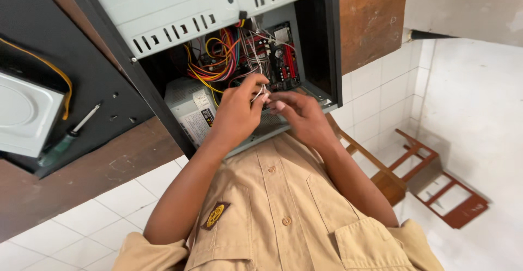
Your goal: The person connects multiple internal cables inside an open desktop computer case. They route and plug in power and data cables to the motherboard and power supply, then organize the wiring within the chassis.
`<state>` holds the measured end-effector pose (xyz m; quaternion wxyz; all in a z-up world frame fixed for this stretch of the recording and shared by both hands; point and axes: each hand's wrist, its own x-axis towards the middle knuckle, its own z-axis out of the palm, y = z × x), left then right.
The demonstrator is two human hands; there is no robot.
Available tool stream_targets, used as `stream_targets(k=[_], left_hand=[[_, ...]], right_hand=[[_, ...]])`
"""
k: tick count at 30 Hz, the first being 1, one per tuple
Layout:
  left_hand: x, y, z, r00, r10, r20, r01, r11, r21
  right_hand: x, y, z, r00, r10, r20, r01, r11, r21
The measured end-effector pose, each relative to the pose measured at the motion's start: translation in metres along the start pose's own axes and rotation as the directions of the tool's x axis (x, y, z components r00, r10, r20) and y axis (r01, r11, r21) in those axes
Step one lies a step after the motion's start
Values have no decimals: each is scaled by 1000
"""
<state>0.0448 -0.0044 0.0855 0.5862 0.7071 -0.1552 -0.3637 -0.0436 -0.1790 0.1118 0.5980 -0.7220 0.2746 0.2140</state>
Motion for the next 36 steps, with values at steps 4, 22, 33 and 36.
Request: stream_targets(k=[4,22,33,36], left_hand=[[4,-8,21,994,-101,-33,96,988,-123],[-8,-26,68,909,-320,-266,175,874,-452],[0,-35,83,851,-333,-407,78,846,-528],[-1,-26,80,821,-362,-441,79,838,-541]], right_hand=[[4,9,3,998,42,-56,-33,988,148],[53,44,-39,998,-1,56,-4,996,86],[68,33,-33,987,6,161,-47,965,258],[75,44,-32,985,10,173,-62,952,300]])
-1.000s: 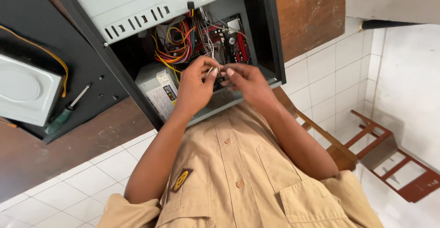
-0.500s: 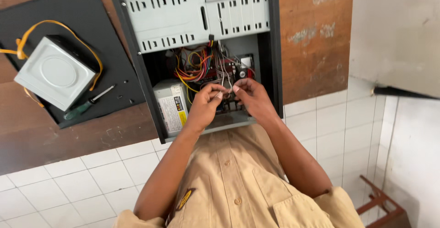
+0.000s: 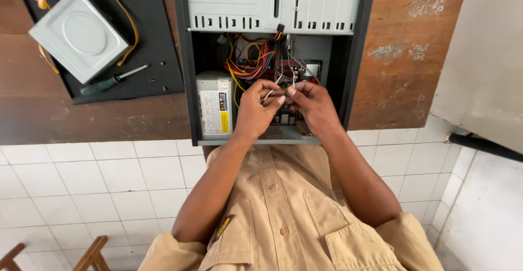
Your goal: The person connects multiple internal cables inside an open desktop computer case. They route and plug in power and data cables to the motherboard and power supply, then organize the wiring within the chassis.
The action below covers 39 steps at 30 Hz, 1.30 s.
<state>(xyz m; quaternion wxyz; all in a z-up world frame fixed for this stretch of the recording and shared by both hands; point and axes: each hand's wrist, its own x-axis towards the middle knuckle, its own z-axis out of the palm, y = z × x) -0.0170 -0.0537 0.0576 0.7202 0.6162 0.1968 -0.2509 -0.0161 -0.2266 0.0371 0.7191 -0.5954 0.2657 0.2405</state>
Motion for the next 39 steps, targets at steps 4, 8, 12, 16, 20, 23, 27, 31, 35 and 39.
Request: stream_targets(k=[4,8,12,16,20,23,27,31,35,39], left_hand=[[1,-3,-5,1000,14,5,-14,1000,20],[2,-8,-11,1000,19,-18,-19,1000,-5],[-2,4,-12,1000,2,-2,-2,1000,-30],[-5,3,-10,1000,-16,5,16,997,-74],[-6,0,-11,1000,-4,18,6,995,-98],[-7,0,-13,1000,3,17,-1,993,-114],[-3,-12,-16,999,31,31,-27,994,-105],[-10,-1,-15,997,53,58,-52,998,-32],[-15,10,-14,992,108,66,-113,991,77],[-19,12,-14,990,127,55,-133,984,123]], right_hand=[[-12,-10,13,999,-17,-35,17,1000,-20],[-21,-10,23,997,-46,-59,46,999,-2],[-27,-14,28,992,-79,-98,78,997,-16],[-24,-2,28,987,-114,-116,109,993,-48],[-26,-4,30,978,-170,-124,159,983,-96],[-23,0,29,976,-180,-120,166,979,-116],[-17,7,29,977,-179,-119,164,978,-130],[-23,1,36,970,-219,-109,201,967,-155],[-26,-7,36,973,-195,-122,177,973,-149],[-25,-5,35,984,-149,-102,145,988,-48]])
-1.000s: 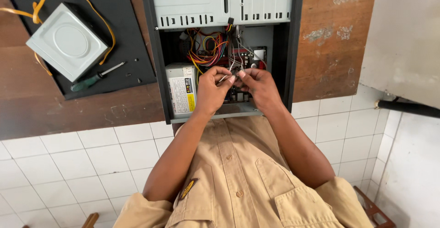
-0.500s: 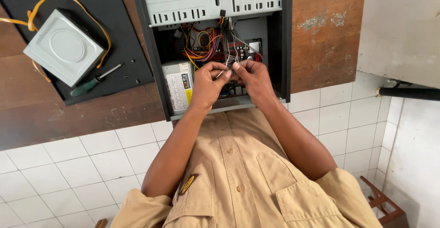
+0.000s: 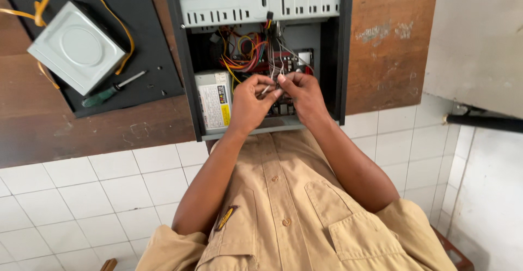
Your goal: The person connects multiple internal cables inside an open desktop computer case. They route and plug in power and data cables to the motherboard and power supply, then organize the wiring within the chassis.
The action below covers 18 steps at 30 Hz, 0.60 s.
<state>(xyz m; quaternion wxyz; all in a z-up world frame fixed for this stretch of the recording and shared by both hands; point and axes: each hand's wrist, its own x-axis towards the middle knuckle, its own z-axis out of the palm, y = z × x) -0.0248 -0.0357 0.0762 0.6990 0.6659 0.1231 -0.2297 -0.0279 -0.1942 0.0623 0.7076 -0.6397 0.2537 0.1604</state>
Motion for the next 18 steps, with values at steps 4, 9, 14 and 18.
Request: stream_targets(k=[4,9,14,18], left_hand=[[-3,8,-1,992,115,50,-115,993,1],[-7,20,-1,986,155,56,-158,985,73],[-8,26,-1,987,139,76,-144,986,78],[-7,30,1,978,175,112,-190,972,139]], right_hand=[[-2,-10,-1,996,-79,39,81,995,-61],[0,-5,-2,996,-83,23,82,997,5],[-7,-10,2,996,-93,9,93,995,27],[-9,-15,5,999,-39,23,37,997,70]])
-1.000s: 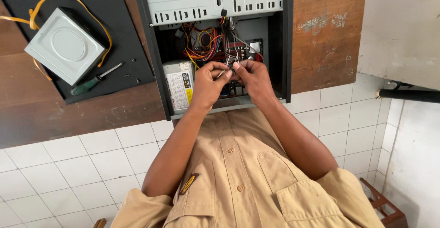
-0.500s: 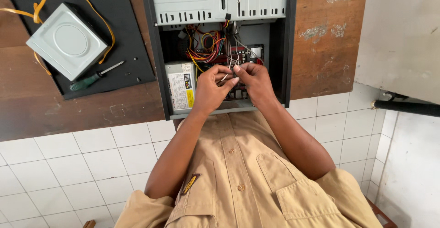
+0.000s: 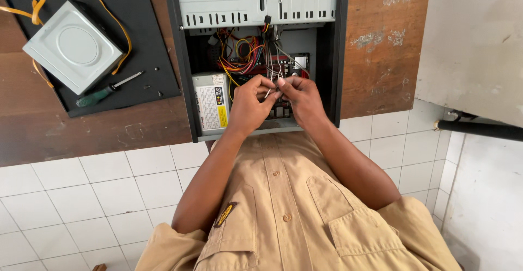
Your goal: The person connects multiple internal cables inside an open desktop computer case. They route and plug in power and data cables to the motherboard and power supply, then organize the wiring within the chassis.
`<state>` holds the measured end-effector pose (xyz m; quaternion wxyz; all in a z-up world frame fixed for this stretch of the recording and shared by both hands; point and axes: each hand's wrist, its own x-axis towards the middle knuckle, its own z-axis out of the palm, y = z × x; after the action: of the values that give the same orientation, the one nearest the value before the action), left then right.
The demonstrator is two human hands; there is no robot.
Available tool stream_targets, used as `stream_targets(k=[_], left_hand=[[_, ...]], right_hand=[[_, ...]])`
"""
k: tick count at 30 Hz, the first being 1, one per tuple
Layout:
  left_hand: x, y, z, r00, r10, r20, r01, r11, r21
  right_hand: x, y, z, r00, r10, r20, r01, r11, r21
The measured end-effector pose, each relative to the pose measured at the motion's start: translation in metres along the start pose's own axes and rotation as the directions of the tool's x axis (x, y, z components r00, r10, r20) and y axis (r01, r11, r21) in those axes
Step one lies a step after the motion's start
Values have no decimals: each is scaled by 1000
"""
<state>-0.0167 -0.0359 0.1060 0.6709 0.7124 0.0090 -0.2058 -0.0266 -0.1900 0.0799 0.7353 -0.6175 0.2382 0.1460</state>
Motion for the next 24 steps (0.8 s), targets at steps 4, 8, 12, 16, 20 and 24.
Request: stream_targets(k=[4,8,12,16,20,24], left_hand=[[0,2,-2,1000,11,-12,-11,998,63],[-1,-6,-6,1000,18,11,-20,974,226],[1,-4,-5,995,90,31,-95,905,415],[1,-13,-1,989,147,9,-130,840,527],[5,-23,5,973,230,28,-194,741,643],[8,-31,9,959,281,31,-220,676,703]], right_hand=[[7,-25,-23,989,137,50,-121,961,-249],[7,-72,-23,961,-188,202,274,574,-772],[8,-97,-10,945,62,322,227,587,-777],[23,-66,-15,967,192,168,-28,734,-678],[33,-40,-19,962,216,165,-95,835,-542],[34,-39,-21,960,185,211,-61,872,-486]])
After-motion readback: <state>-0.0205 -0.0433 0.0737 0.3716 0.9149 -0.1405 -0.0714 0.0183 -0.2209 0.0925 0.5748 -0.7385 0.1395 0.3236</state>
